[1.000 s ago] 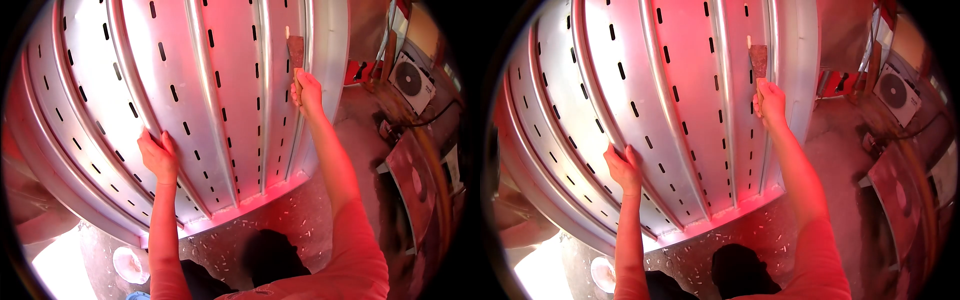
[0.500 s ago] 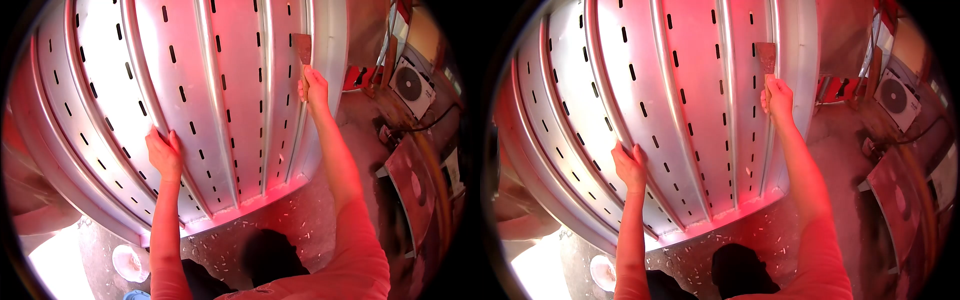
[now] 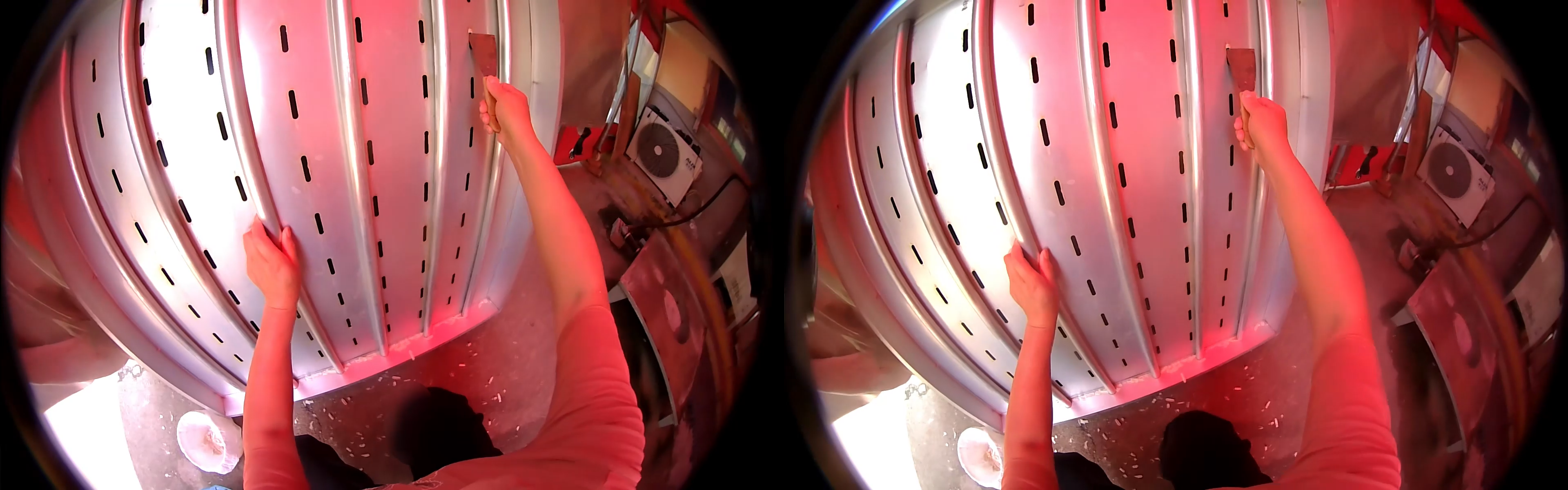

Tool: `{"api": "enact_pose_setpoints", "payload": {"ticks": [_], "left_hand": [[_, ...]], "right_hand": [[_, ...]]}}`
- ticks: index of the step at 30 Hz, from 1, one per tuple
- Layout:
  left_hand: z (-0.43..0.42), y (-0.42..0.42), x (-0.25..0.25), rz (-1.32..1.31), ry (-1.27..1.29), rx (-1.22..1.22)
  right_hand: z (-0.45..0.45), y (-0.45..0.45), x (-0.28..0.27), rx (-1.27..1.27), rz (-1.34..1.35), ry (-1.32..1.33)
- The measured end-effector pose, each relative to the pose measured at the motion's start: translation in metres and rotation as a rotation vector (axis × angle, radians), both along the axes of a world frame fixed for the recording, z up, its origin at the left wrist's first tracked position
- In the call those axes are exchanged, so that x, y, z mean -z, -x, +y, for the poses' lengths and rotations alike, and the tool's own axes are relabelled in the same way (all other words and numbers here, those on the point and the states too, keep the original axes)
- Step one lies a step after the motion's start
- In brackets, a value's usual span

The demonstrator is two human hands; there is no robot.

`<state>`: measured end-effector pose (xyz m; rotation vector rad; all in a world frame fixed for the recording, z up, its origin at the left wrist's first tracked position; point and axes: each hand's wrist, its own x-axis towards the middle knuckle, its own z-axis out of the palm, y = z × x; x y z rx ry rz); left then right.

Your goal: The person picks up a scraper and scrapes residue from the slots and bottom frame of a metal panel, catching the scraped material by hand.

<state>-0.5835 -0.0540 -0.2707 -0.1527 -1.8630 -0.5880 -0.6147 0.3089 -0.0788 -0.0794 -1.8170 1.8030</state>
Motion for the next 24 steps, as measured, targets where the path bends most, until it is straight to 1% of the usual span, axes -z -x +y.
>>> {"api": "enact_pose_setpoints", "payload": {"ticks": [2, 3, 6, 7, 10, 13, 16, 17, 20, 21, 24], "left_hand": [[0.001, 0.000, 0.000, 0.049, 0.020, 0.004], [0.001, 0.001, -0.001, 0.041, 0.016, 0.001], [0.000, 0.001, 0.003, 0.018, 0.011, -0.007], [-0.001, 0.002, 0.004, 0.023, 0.016, -0.004], [-0.002, 0.003, 0.003, 0.022, 0.010, 0.009], [-0.002, 0.004, 0.004, 0.015, 0.006, 0.003], [-0.003, 0.004, 0.005, 0.019, 0.013, 0.000], [-0.004, 0.004, 0.005, 0.025, 0.016, 0.003], [-0.004, 0.004, 0.002, 0.080, 0.031, 0.019], [-0.004, 0.004, 0.002, 0.073, 0.033, 0.018], [-0.004, 0.005, 0.003, 0.072, 0.027, 0.015]], "right_hand": [[0.016, 0.002, 0.010, -0.255, 0.000, 0.172], [0.024, 0.005, 0.007, -0.388, 0.008, 0.246], [0.036, 0.024, -0.020, -0.574, 0.070, 0.434], [0.022, 0.016, -0.033, -0.462, 0.096, 0.316], [0.002, 0.003, -0.038, -0.271, 0.137, 0.241], [0.002, -0.010, -0.007, -0.234, 0.139, 0.220], [0.000, -0.008, 0.022, -0.307, -0.004, 0.179], [0.005, 0.002, 0.021, -0.357, 0.014, 0.211], [0.019, 0.031, -0.015, -0.384, 0.175, 0.403], [0.006, 0.025, -0.028, -0.288, 0.195, 0.304], [-0.014, 0.019, -0.054, -0.114, 0.190, 0.112]]}}
